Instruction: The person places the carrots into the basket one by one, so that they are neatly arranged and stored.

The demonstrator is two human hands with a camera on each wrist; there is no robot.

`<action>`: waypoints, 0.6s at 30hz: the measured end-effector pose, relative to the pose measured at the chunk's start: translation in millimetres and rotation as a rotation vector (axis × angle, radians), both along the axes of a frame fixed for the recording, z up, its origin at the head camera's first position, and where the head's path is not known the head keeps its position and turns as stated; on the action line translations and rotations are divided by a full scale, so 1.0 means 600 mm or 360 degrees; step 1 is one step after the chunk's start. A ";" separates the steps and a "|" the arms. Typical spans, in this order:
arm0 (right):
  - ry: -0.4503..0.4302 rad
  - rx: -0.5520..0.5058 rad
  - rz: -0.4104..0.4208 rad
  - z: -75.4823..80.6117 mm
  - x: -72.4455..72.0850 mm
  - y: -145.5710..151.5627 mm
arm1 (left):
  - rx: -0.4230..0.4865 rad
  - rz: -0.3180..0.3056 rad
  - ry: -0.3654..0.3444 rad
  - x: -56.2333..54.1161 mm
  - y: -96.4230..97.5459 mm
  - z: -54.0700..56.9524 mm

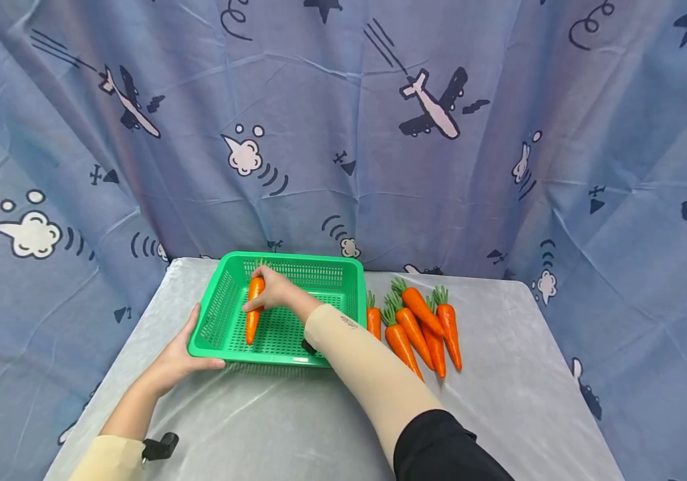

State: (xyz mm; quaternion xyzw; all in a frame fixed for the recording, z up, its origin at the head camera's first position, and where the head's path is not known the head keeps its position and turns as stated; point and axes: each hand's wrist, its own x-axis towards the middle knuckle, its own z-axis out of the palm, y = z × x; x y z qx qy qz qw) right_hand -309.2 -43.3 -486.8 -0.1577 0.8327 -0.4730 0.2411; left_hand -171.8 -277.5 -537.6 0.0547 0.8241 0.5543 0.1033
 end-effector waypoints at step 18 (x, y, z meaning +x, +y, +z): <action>-0.0067 0.0136 -0.0011 -0.038 -0.001 -0.056 | -0.0023 0.0010 0.0023 0.001 -0.001 -0.003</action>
